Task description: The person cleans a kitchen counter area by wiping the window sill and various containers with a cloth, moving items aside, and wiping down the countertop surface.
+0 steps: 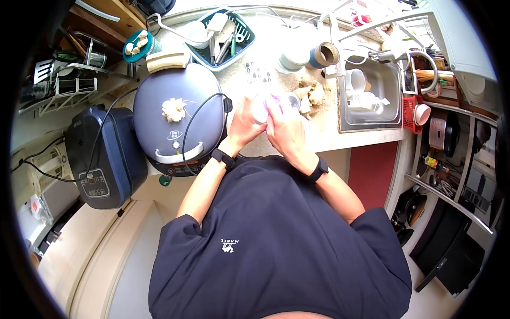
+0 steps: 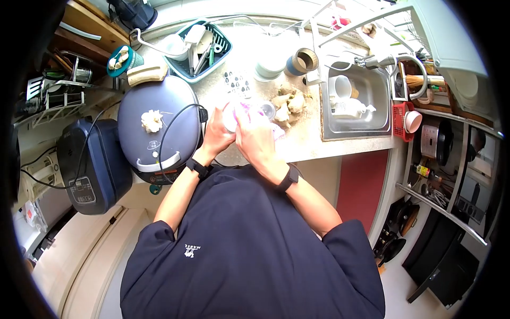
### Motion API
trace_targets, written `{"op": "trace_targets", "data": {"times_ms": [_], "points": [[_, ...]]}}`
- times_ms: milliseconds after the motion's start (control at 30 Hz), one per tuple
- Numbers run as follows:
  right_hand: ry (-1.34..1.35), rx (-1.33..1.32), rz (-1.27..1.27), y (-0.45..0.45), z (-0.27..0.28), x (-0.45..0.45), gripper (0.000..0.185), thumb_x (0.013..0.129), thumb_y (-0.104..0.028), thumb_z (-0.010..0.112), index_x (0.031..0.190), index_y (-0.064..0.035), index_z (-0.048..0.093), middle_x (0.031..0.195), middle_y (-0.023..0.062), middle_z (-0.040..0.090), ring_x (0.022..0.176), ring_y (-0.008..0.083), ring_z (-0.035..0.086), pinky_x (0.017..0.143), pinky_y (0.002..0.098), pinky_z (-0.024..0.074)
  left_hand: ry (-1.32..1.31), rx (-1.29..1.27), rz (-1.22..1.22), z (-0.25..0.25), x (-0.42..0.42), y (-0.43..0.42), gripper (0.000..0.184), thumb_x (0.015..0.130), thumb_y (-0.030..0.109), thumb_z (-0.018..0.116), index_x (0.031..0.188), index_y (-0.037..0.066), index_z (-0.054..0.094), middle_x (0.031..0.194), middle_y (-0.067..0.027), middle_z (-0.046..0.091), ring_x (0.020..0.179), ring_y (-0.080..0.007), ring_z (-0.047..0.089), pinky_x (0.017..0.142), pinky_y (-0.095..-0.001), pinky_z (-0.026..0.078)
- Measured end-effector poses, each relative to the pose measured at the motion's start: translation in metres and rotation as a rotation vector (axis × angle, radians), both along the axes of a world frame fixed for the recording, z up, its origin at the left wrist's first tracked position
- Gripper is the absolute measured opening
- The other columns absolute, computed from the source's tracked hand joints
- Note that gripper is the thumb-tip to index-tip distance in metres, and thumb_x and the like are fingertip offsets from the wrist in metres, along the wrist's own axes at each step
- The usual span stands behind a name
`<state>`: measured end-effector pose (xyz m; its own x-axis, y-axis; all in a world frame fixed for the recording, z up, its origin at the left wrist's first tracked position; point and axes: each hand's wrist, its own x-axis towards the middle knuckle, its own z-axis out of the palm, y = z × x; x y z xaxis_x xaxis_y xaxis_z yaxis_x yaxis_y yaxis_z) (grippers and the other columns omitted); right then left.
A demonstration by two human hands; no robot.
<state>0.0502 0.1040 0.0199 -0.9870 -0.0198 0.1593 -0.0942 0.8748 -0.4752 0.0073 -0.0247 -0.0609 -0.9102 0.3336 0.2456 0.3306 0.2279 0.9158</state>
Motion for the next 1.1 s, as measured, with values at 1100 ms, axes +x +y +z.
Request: {"op": "trace_targets", "data": {"times_ms": [1100], "points": [[0.093,-0.453,-0.249,0.029,-0.012,-0.012,0.020,0.080,-0.001,0.073,0.098,0.0006,0.066,0.093,0.0147,0.064,0.086,0.0301,0.063,0.077,0.0366,0.0500,0.024,0.008,-0.029,-0.005,-0.003,-0.001,0.093,0.058,0.017,0.092,0.135,0.005,0.043,0.119,-0.0207,0.057,0.111,-0.0388,0.058,0.093,-0.0448,0.049]]}}
